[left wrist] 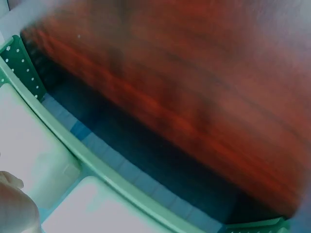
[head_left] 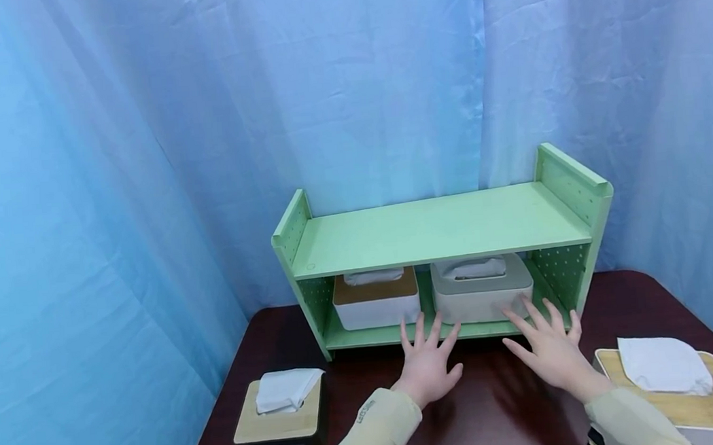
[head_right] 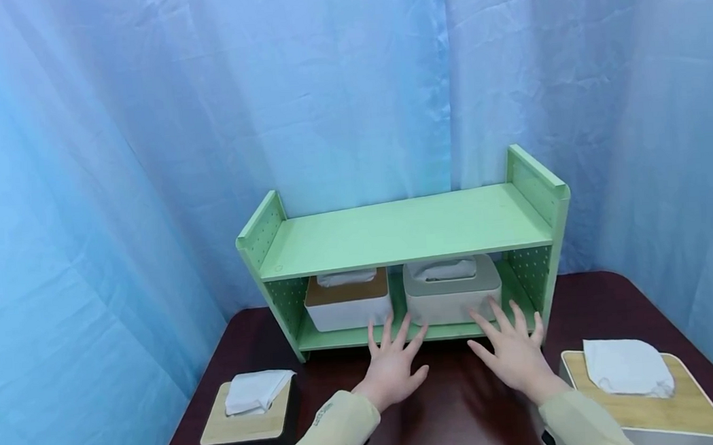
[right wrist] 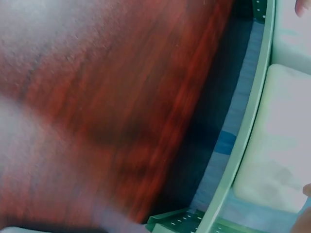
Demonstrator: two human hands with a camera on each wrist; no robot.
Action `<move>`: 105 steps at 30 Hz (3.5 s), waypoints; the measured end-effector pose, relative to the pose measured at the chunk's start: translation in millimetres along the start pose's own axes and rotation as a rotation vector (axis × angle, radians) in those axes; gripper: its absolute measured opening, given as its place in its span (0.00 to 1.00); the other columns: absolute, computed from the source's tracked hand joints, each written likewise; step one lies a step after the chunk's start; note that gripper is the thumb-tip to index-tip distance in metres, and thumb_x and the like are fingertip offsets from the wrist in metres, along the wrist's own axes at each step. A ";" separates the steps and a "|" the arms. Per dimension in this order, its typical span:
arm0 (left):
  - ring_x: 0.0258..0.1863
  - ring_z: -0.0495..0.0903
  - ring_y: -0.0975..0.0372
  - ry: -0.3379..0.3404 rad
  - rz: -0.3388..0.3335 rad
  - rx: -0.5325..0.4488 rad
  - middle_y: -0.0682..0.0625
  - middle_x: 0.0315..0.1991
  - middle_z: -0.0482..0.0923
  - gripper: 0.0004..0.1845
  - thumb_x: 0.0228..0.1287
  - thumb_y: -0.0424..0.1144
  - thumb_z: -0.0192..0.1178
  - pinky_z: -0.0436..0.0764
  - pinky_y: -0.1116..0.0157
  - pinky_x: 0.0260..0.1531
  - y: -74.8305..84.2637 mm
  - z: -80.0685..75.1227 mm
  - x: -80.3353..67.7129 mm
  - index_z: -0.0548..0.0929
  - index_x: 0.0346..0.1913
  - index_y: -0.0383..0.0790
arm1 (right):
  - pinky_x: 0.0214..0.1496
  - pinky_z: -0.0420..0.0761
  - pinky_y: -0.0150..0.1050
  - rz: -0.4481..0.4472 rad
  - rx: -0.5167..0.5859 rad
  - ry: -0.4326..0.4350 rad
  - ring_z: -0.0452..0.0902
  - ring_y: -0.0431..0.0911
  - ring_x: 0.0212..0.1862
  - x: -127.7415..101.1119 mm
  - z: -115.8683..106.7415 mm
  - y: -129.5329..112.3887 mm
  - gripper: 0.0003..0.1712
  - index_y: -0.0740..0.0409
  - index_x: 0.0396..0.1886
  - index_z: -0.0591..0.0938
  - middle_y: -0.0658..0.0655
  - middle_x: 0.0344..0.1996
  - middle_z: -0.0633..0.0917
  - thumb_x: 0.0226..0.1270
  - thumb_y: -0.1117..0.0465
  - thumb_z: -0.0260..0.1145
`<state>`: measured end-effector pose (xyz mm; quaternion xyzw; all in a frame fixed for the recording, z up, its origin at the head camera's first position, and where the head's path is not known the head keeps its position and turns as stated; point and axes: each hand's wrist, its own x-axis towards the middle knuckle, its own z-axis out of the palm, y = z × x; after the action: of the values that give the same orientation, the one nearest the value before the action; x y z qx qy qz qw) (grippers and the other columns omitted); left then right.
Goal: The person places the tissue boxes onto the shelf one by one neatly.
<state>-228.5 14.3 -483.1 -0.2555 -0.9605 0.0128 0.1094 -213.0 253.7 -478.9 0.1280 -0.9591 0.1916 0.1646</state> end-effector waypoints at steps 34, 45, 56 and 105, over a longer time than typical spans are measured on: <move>0.70 0.49 0.39 0.033 -0.181 -0.415 0.34 0.72 0.53 0.32 0.64 0.53 0.56 0.48 0.34 0.60 -89.8 4.0 -101.0 0.66 0.69 0.49 | 0.54 0.53 0.64 0.077 0.200 -0.046 0.58 0.66 0.62 -44.4 57.7 -44.3 0.29 0.51 0.64 0.72 0.69 0.69 0.60 0.66 0.47 0.61; 0.67 0.52 0.38 0.152 -0.351 -0.393 0.31 0.69 0.56 0.31 0.61 0.51 0.60 0.52 0.36 0.56 -170.0 -4.5 -158.1 0.70 0.66 0.44 | 0.50 0.66 0.64 0.060 0.226 0.005 0.68 0.63 0.59 -48.0 67.7 -57.0 0.29 0.51 0.63 0.74 0.66 0.66 0.66 0.63 0.49 0.65; 0.67 0.39 0.31 -0.060 -0.670 -0.484 0.22 0.69 0.38 0.49 0.50 0.63 0.65 0.46 0.30 0.58 -239.8 3.3 -199.4 0.63 0.69 0.36 | 0.51 0.71 0.63 0.038 0.297 -0.011 0.67 0.65 0.61 -44.5 72.5 -65.7 0.33 0.51 0.64 0.72 0.67 0.67 0.65 0.60 0.49 0.68; 0.60 0.63 0.39 -0.092 -0.505 -0.712 0.24 0.63 0.54 0.57 0.39 0.51 0.77 0.71 0.48 0.53 -213.0 26.5 -193.6 0.59 0.71 0.34 | 0.50 0.77 0.54 -0.151 0.689 -0.466 0.61 0.74 0.63 2.8 116.8 -169.4 0.67 0.46 0.75 0.50 0.79 0.69 0.44 0.38 0.51 0.82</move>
<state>-174.5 -265.6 -531.3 -0.0336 -0.9412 -0.3349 -0.0286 -194.4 54.0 -524.7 0.2851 -0.8384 0.4547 -0.0954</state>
